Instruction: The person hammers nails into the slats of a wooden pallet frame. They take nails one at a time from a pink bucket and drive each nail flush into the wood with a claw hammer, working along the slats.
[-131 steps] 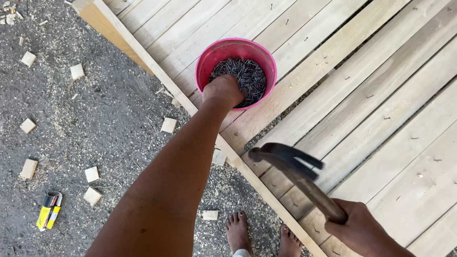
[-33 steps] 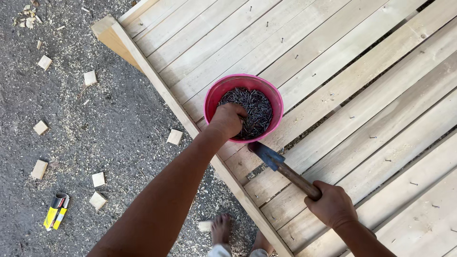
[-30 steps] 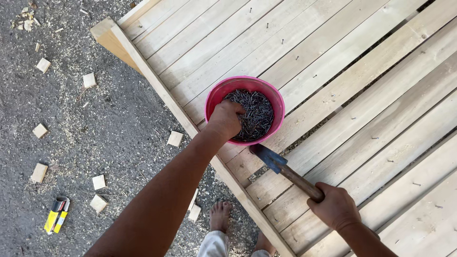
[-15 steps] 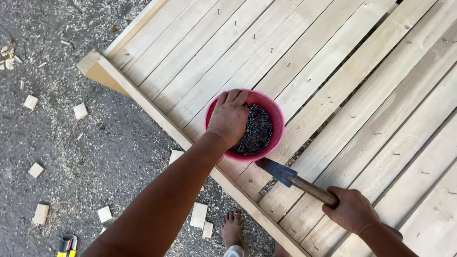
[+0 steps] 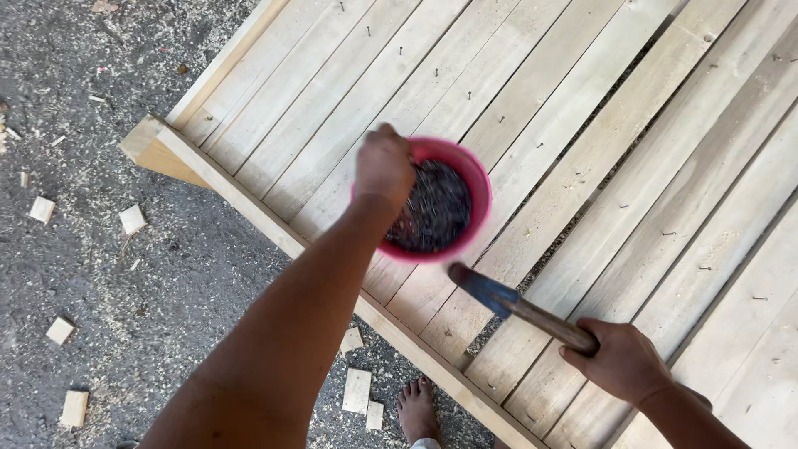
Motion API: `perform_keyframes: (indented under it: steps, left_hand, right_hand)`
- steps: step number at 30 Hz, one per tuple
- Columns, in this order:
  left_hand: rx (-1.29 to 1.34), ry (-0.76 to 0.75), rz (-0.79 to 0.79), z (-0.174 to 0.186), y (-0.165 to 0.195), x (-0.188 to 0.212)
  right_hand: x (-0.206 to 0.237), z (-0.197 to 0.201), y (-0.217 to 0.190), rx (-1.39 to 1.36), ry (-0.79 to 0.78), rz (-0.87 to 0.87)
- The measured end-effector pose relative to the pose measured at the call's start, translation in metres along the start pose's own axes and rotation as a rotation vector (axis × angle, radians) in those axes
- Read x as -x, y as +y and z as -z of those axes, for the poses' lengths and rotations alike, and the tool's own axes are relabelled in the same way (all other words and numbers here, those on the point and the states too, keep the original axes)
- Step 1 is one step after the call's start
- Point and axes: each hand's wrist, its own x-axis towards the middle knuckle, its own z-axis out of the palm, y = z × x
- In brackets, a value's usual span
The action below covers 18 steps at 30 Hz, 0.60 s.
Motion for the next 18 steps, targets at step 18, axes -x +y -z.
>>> perform_keyframes:
  steps: [18]
  left_hand:
    - [0.634, -0.563, -0.216, -0.001, 0.013, 0.115]
  right_hand:
    - [-0.012, 0.006, 0.01, 0.008, -0.086, 0.042]
